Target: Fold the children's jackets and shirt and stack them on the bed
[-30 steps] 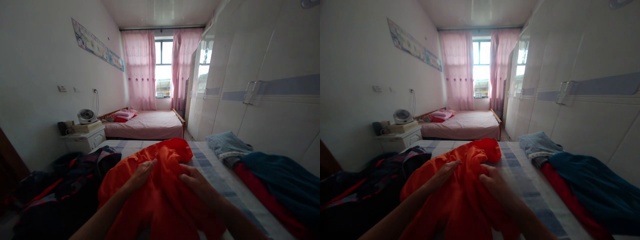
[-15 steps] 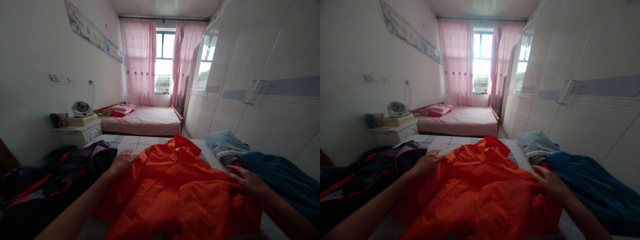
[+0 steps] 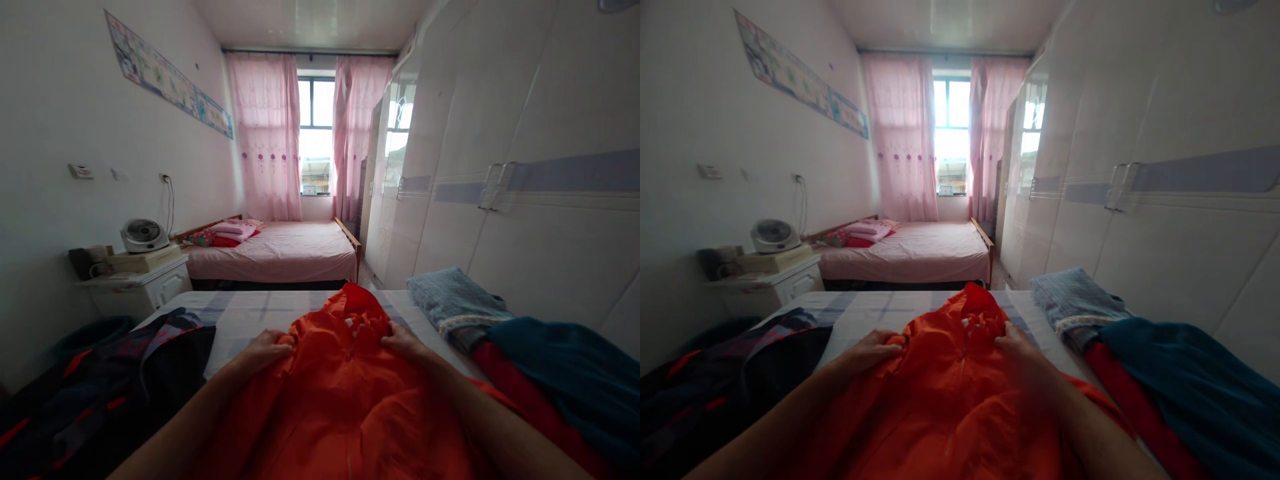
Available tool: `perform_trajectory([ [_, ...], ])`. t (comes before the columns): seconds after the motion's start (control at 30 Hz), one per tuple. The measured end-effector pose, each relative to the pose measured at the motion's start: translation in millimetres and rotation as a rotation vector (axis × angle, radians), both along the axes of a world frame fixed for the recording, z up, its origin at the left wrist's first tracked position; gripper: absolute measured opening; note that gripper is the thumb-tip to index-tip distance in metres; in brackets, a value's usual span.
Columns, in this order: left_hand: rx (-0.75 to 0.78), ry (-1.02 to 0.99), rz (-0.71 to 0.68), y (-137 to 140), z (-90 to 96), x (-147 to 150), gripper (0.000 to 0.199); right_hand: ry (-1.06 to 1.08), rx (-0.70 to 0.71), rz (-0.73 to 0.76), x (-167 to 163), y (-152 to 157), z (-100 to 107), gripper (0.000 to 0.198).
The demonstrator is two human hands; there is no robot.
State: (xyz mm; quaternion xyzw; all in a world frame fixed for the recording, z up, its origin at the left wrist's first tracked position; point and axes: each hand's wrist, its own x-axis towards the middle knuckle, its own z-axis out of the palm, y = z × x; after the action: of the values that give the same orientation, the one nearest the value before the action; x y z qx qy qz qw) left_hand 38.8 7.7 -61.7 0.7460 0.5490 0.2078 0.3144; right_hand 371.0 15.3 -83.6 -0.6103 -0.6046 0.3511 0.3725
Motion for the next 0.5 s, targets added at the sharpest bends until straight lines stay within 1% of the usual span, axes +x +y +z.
perform_trajectory([
  [0.07,0.028,-0.149,-0.016,-7,17.4,-3,0.034,-0.095,0.07,0.011,-8,14,6,0.029],
  [0.1,0.087,-0.245,0.017,-9,27.4,-7,0.035,-0.133,0.11,0.006,-11,23,13,0.026],
  [0.13,0.175,-0.329,0.08,-9,37.1,-11,0.036,-0.167,0.156,-0.004,-15,32,20,0.026],
  [0.17,0.286,-0.368,0.169,-6,45.5,-16,0.037,-0.196,0.203,-0.022,-19,43,29,0.027],
  [0.2,0.4,-0.353,0.271,-1,51.6,-21,0.039,-0.22,0.249,-0.046,-24,54,37,0.03],
  [0.23,0.494,-0.288,0.368,5,54.8,-26,0.041,-0.24,0.29,-0.071,-30,64,44,0.034],
  [0.27,0.554,-0.205,0.444,12,54.8,-31,0.044,-0.256,0.323,-0.093,-36,73,49,0.038],
  [0.3,0.581,-0.124,0.494,18,51.8,-36,0.047,-0.271,0.349,-0.107,-42,80,53,0.042],
  [0.37,0.579,-0.016,0.522,25,38.4,-42,0.052,-0.304,0.385,-0.107,-54,79,52,0.05],
  [0.43,0.562,0.036,0.488,17,20.3,-47,0.053,-0.336,0.412,-0.074,-63,58,43,0.053],
  [0.5,0.546,0.081,0.37,-8,2.0,-53,0.046,-0.377,0.429,0.007,-66,15,28,0.05],
])
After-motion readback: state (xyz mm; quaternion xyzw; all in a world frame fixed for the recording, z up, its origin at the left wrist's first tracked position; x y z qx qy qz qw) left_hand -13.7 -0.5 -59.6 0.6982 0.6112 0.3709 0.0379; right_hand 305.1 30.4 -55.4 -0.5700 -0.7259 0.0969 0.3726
